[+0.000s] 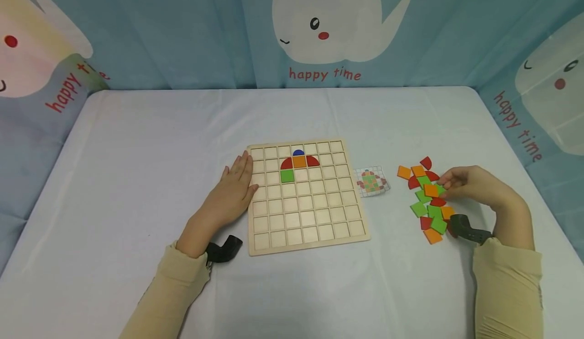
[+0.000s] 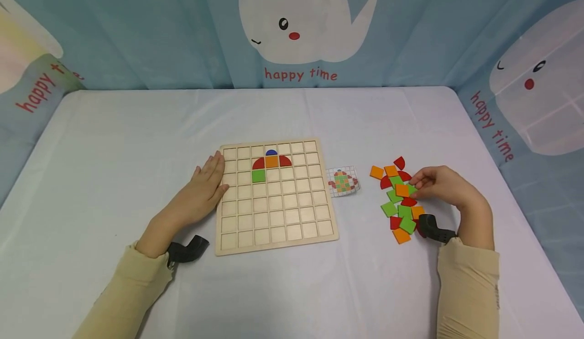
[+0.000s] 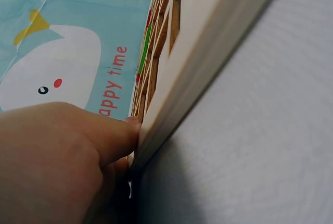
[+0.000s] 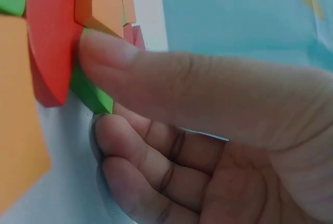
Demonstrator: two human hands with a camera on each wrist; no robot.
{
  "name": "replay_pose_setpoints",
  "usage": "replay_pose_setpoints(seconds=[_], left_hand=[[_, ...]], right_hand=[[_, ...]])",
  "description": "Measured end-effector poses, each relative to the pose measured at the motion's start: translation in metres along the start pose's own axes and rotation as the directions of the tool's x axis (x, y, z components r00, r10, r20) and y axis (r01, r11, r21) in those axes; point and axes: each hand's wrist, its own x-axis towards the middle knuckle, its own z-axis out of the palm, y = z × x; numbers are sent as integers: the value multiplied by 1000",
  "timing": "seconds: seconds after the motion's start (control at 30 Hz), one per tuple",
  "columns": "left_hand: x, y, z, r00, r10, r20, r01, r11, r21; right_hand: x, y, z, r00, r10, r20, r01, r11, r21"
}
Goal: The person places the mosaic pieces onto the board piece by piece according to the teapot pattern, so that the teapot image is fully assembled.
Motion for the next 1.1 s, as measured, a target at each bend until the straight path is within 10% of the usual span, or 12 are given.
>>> replay_pose_setpoints(seconds=[1.1], left_hand=[[-1, 1, 1, 1000, 12, -18, -12, 1000, -7]], right_hand=[[6, -15, 6, 1000, 23, -21, -23, 1000, 7]])
